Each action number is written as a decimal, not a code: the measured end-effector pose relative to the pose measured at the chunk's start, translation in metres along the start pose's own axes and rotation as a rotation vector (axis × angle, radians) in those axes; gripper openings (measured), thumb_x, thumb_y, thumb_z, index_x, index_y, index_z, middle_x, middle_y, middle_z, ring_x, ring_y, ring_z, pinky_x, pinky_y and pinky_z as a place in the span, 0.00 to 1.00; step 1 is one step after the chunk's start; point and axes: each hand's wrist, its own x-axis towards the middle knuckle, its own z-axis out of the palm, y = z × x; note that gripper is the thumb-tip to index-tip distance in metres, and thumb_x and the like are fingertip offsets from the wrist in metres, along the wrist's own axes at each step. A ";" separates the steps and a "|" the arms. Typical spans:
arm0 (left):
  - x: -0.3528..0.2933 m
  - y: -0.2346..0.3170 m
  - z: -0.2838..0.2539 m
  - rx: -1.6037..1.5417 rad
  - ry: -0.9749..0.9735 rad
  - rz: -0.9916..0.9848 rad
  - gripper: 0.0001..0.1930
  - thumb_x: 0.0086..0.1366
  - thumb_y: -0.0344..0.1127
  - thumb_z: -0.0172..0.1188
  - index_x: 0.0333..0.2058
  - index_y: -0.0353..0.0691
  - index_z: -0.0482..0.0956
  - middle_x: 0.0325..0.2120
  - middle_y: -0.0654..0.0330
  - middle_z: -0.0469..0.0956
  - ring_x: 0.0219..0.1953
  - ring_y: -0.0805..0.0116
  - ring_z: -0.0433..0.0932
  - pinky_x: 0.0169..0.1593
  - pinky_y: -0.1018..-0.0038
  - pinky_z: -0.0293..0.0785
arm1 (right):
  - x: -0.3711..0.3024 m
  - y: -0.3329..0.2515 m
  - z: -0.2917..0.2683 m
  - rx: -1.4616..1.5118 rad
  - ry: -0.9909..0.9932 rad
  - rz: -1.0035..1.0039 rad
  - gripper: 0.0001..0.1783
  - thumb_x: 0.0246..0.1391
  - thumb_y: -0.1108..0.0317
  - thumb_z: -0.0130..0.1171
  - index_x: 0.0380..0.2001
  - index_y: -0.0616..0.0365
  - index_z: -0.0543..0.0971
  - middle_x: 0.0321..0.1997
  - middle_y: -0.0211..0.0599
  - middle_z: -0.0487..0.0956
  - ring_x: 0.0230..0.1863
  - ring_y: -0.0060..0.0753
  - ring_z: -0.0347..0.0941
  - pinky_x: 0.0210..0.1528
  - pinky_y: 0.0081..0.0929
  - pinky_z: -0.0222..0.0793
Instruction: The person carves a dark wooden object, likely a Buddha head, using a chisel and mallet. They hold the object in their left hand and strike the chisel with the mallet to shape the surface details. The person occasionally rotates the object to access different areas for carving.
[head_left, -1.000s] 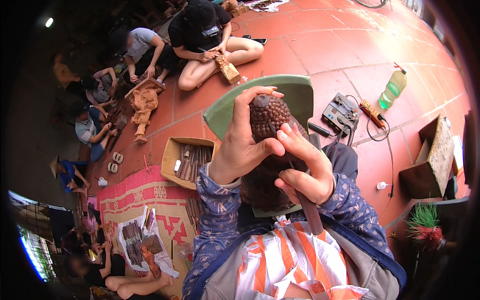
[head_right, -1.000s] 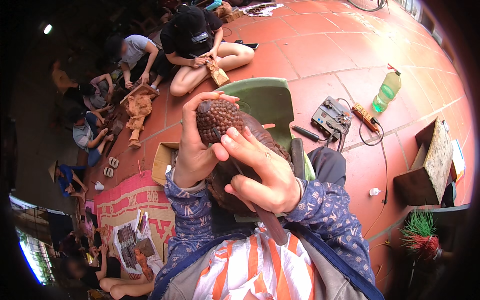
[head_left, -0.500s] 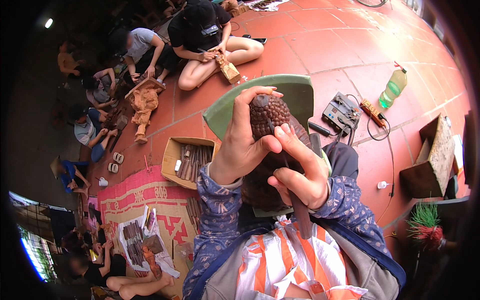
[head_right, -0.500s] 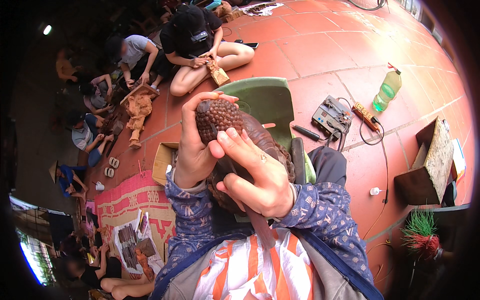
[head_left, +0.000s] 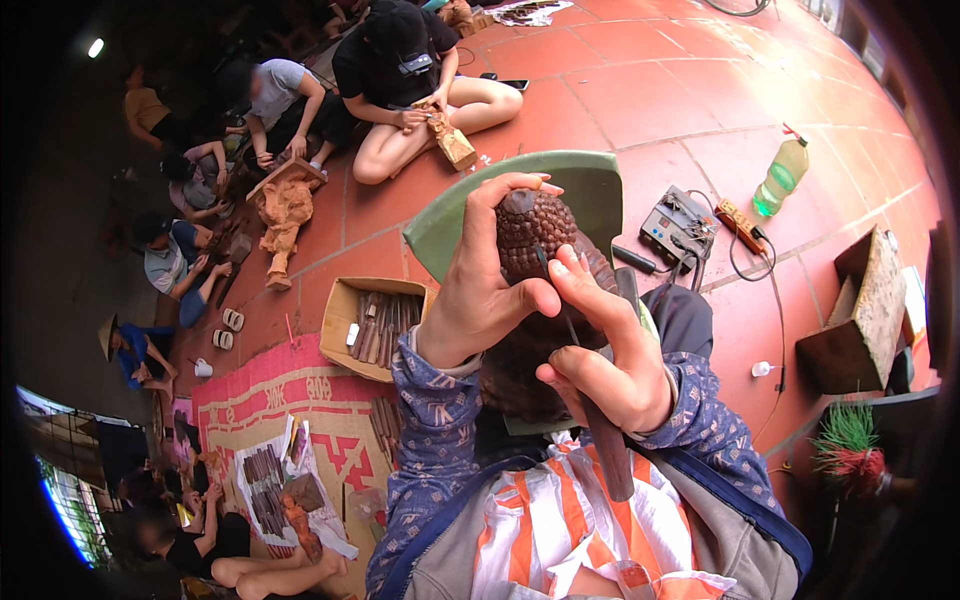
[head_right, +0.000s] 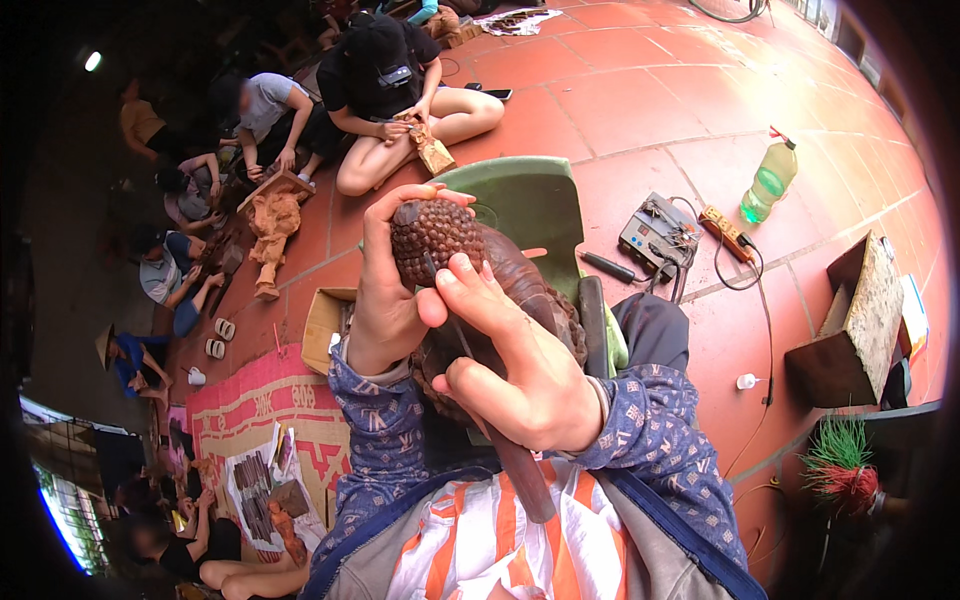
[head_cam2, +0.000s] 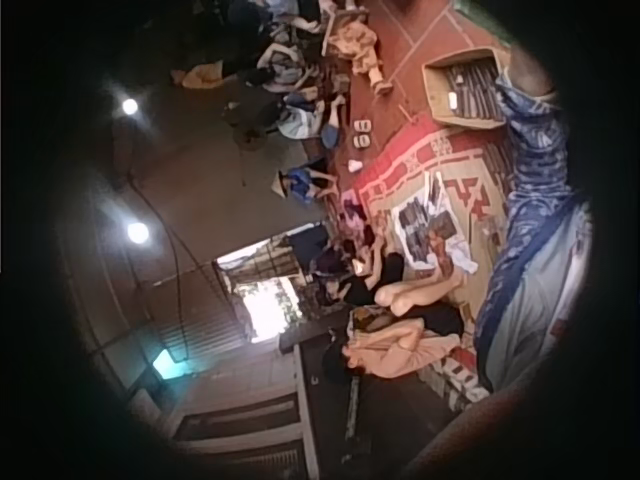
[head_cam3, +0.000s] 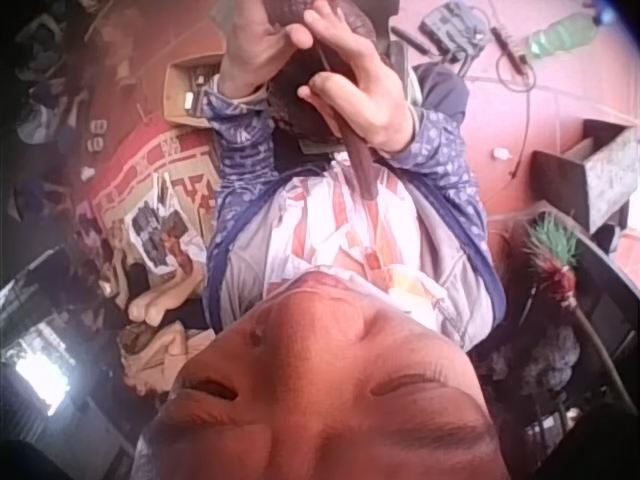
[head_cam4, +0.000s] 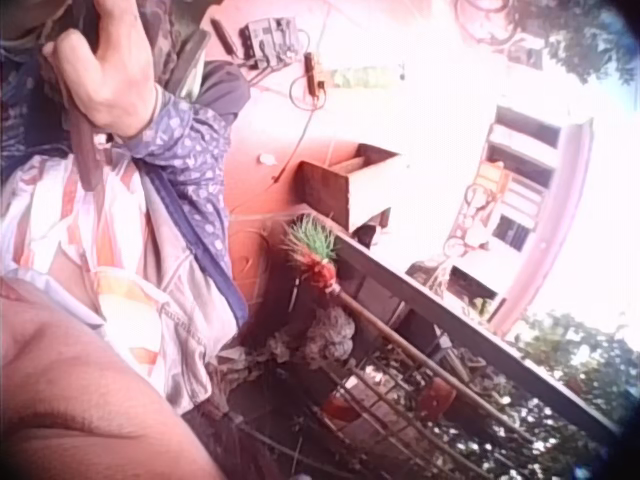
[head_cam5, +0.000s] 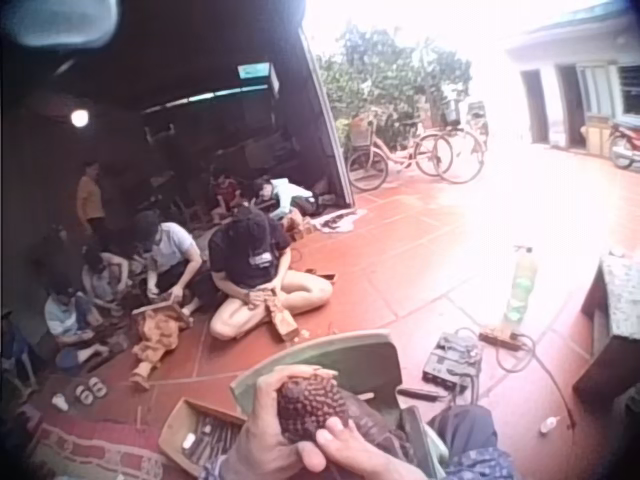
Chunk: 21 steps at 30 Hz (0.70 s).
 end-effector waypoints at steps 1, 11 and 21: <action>0.000 0.000 0.000 -0.005 -0.001 0.001 0.51 0.46 0.66 0.64 0.58 0.34 0.56 0.51 0.52 0.68 0.53 0.64 0.70 0.56 0.69 0.67 | 0.001 -0.001 0.000 -0.011 -0.002 0.004 0.17 0.39 0.72 0.69 0.21 0.68 0.69 0.57 0.75 0.64 0.61 0.78 0.61 0.61 0.63 0.59; 0.002 0.002 0.001 0.019 0.000 0.020 0.51 0.47 0.69 0.61 0.58 0.34 0.56 0.51 0.52 0.68 0.53 0.64 0.70 0.56 0.69 0.67 | 0.011 -0.020 -0.002 -0.072 -0.020 0.105 0.12 0.44 0.75 0.67 0.23 0.69 0.73 0.56 0.76 0.64 0.60 0.74 0.63 0.63 0.58 0.59; 0.000 0.003 0.004 0.015 0.041 0.025 0.50 0.49 0.70 0.59 0.57 0.33 0.57 0.49 0.51 0.69 0.51 0.64 0.71 0.54 0.70 0.69 | 0.010 -0.018 0.005 -0.078 0.030 0.090 0.15 0.42 0.74 0.67 0.20 0.69 0.69 0.55 0.76 0.65 0.59 0.75 0.64 0.60 0.58 0.63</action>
